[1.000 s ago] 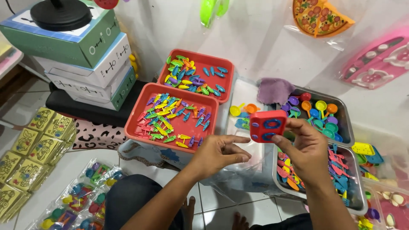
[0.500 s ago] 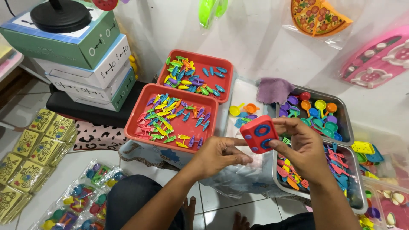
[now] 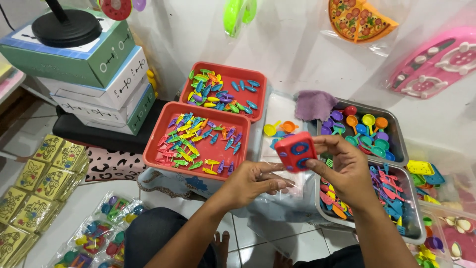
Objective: The person wipes a red toy phone and several small plastic toy utensils with a purple cloth. They pick up each item from trays, wipe it, and place it on a plastic sheet on the floor.
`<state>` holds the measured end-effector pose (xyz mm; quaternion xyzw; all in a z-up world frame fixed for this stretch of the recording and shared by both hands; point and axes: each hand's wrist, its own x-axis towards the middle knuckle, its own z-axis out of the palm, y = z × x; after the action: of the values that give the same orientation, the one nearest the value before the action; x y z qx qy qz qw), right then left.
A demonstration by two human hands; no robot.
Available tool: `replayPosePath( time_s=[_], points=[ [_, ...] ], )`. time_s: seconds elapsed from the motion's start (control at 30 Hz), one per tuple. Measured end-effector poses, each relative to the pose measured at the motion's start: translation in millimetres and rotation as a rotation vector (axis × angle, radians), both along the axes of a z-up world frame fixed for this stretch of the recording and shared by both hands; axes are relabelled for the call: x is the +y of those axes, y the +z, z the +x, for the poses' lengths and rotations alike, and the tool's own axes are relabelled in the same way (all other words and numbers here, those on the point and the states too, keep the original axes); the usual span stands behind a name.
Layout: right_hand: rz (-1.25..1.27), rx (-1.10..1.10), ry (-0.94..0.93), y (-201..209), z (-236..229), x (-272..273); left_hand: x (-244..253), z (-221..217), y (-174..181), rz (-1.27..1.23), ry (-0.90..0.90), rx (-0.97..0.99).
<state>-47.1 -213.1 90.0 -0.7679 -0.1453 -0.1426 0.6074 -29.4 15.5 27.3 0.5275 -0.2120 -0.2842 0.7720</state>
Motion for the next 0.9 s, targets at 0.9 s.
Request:
replayPosePath(
  time_s=[0.9],
  points=[
    [-0.126, 0.056, 0.04, 1.1, -1.8, -10.8, -4.8, 0.0, -15.6, -0.061, 0.005, 0.009]
  ],
)
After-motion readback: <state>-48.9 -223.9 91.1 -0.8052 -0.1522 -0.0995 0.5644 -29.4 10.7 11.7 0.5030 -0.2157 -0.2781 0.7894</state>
